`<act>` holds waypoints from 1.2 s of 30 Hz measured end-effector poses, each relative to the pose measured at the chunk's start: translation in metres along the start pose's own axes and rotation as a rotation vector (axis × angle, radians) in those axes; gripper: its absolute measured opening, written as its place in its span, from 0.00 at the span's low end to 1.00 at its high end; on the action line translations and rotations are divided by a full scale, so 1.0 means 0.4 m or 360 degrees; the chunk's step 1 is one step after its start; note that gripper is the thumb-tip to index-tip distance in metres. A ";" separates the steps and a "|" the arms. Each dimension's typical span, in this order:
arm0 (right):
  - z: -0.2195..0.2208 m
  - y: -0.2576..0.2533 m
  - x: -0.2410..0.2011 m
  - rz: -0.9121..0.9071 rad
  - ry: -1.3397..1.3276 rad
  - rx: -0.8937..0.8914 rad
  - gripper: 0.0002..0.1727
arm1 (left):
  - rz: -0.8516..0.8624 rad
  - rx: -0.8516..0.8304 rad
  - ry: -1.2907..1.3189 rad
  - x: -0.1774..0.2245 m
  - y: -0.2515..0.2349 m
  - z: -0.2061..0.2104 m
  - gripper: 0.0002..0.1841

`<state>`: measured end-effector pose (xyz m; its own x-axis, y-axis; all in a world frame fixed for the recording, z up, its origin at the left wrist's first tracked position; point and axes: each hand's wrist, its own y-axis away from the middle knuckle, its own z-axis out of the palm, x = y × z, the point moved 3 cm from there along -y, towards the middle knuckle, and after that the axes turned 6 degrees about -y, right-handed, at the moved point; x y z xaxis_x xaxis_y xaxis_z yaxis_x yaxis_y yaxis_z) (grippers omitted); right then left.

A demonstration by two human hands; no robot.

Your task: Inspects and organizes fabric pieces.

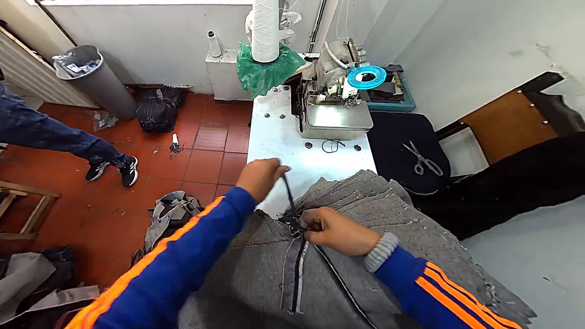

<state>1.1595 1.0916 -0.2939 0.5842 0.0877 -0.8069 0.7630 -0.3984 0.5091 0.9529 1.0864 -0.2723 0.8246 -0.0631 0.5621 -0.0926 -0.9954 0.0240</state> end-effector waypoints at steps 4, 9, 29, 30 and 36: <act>-0.009 0.001 -0.003 -0.0059 -0.0207 -0.0051 0.05 | 0.1104 0.0693 -0.0499 0.239 -0.075 -0.019 0.14; -0.016 -0.009 0.018 -0.0033 -0.0195 -0.0037 0.04 | 0.0604 0.0057 -0.0467 0.068 -0.129 -0.025 0.14; -0.027 -0.029 0.050 0.0063 -0.0543 0.0788 0.09 | -0.0556 0.0020 0.2303 0.003 0.205 0.153 0.10; -0.028 -0.031 0.056 0.0030 -0.0545 0.0759 0.08 | -0.0660 0.0145 0.2442 0.008 0.207 0.154 0.11; -0.017 -0.037 0.077 -0.0223 -0.0268 0.0239 0.19 | -0.0893 0.0556 0.2815 0.015 0.182 0.158 0.12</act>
<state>1.1680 1.1065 -0.3243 0.4115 0.0033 -0.9114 0.7762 -0.5254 0.3486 0.9866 1.0090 -0.3195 -0.7523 0.1408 0.6436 0.2366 -0.8540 0.4634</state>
